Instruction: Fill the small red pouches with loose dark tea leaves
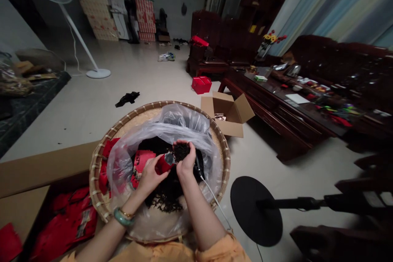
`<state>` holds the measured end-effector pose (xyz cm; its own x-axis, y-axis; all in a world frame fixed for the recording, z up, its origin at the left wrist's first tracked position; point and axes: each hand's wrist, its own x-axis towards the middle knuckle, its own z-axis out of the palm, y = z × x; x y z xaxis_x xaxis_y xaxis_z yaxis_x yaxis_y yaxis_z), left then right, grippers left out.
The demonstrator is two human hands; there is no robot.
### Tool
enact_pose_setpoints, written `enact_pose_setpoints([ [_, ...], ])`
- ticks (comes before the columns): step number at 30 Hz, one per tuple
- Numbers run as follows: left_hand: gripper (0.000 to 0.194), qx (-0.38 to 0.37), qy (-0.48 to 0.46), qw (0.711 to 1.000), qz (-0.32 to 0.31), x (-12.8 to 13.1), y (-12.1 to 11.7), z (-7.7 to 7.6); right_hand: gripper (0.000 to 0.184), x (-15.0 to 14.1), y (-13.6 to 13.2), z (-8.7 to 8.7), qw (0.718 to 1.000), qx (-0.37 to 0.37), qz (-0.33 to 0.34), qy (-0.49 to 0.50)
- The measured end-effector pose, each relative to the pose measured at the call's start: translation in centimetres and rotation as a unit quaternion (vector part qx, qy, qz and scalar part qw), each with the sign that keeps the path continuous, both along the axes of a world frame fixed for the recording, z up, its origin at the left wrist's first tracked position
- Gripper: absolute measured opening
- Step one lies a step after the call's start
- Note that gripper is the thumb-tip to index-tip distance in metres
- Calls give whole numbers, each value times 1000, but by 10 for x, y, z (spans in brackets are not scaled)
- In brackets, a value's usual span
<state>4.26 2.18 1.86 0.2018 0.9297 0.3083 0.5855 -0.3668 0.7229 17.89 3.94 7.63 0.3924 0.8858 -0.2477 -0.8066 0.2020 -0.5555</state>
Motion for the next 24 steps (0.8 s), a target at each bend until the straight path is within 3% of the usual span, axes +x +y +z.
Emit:
enact_pose_setpoints([
  [4,54,-21,-14,1000,2,6,-1,-3,29,-10,-1,7,994,39,-28,-99],
  [14,54,-37,-13,999,23,6,1,-5,43,-8,-10,2,966,51,35,-252],
  [19,56,-41,-14,999,29,7,2,-6,46,-11,-17,6,960,67,72,-263],
  [24,55,-21,-32,999,31,7,2,-10,44,-10,-23,20,975,92,93,-181],
])
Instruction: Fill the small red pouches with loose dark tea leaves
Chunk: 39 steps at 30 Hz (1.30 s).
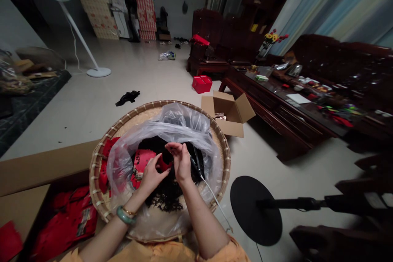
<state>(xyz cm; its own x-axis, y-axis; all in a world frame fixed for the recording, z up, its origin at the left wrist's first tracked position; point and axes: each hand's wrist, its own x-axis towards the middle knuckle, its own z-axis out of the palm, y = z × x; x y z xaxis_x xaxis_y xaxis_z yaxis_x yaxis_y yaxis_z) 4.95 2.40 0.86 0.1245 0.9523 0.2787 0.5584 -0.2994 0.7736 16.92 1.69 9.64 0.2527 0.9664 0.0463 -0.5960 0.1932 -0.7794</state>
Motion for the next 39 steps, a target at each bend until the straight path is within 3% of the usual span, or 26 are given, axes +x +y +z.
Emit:
enact_pose_setpoints([
  [5,54,44,-13,998,44,-7,2,-2,37,16,1,-11,996,-27,-75,30],
  [9,53,54,3,996,72,-13,4,1,38,23,0,-38,979,-125,-17,-163],
  [12,51,61,10,996,64,-14,7,5,35,21,-3,-46,945,-123,-7,-303],
  [19,49,94,34,995,12,-16,8,9,17,14,-8,-33,899,-10,-50,-434],
  [25,50,108,43,993,-16,-16,6,9,19,15,-12,-18,798,23,-26,-602],
  [28,50,116,39,992,-28,-14,5,8,22,14,-15,-12,774,48,12,-631],
  [33,49,121,37,992,-26,-14,4,4,9,11,-17,-14,779,56,22,-624],
  [37,54,108,44,993,14,-17,5,3,9,20,-14,-16,826,41,-66,-559],
  [39,59,102,41,993,42,-18,5,4,12,28,-13,-16,834,14,-116,-540],
])
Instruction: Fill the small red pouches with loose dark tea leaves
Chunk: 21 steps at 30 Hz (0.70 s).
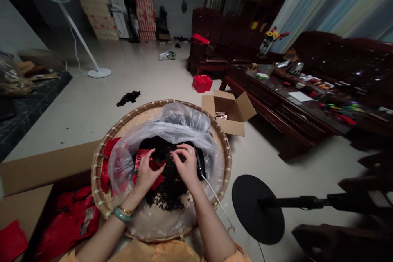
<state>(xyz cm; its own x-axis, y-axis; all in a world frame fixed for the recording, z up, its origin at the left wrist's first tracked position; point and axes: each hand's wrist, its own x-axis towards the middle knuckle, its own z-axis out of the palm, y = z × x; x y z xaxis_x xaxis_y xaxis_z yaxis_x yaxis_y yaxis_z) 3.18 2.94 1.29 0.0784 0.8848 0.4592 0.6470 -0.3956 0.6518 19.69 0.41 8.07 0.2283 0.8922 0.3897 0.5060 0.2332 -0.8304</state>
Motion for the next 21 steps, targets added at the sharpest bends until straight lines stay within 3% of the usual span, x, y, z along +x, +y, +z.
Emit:
enact_pose_setpoints([
  [3,67,-7,-18,1000,20,2,-2,2,11,5,-2,2,999,-13,-16,-28],
  [8,70,-45,-50,998,16,9,-9,0,22,-15,-16,8,985,-13,83,-149],
  [12,61,-59,-37,997,-30,9,-13,-3,34,-29,-19,13,958,-82,121,-248],
  [18,56,-59,-8,997,-50,7,-15,-4,20,-25,-13,11,942,-114,189,-255],
  [21,56,-59,-1,997,-40,8,-14,-3,18,-23,-15,9,951,-96,174,-236],
])
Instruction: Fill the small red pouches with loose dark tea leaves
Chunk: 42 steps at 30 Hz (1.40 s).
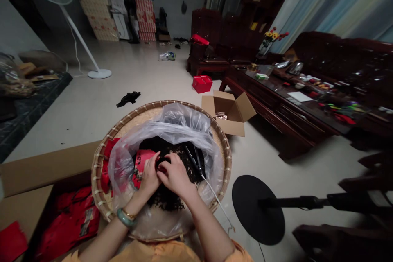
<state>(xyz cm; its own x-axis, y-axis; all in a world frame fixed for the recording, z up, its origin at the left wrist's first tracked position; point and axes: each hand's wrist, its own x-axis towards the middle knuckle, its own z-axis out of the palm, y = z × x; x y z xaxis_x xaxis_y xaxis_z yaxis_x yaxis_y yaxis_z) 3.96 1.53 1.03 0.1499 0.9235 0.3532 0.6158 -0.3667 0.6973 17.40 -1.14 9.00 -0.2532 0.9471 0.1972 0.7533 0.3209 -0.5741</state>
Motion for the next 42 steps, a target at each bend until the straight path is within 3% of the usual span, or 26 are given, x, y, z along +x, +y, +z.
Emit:
enact_pose_setpoints([
  [4,58,4,-4,1000,-1,2,0,0,37,-1,-2,-2,998,5,-53,-24],
  [9,53,9,-2,1000,-12,4,-1,-1,22,0,1,-5,999,-25,11,-18],
  [13,50,11,-3,1000,11,4,0,2,22,2,2,-7,998,-18,4,60],
  [17,53,-84,-58,995,12,1,5,9,26,10,6,-17,979,-22,-56,195],
  [19,53,-174,-132,976,-20,-1,7,12,30,17,10,-24,960,-36,-82,266],
  [22,44,-318,-280,904,-63,-4,8,16,30,24,15,-33,938,-66,-91,329],
  [25,40,-364,-380,849,-49,-4,8,17,30,24,16,-37,922,-83,-82,369],
  [28,39,-339,-413,845,-15,-2,7,15,34,18,15,-41,906,-87,-121,396],
  [32,36,-314,-391,865,6,2,6,15,33,13,14,-47,899,-127,-168,384],
  [42,42,-366,-400,839,-43,6,5,26,18,19,16,-50,885,-151,-175,404],
])
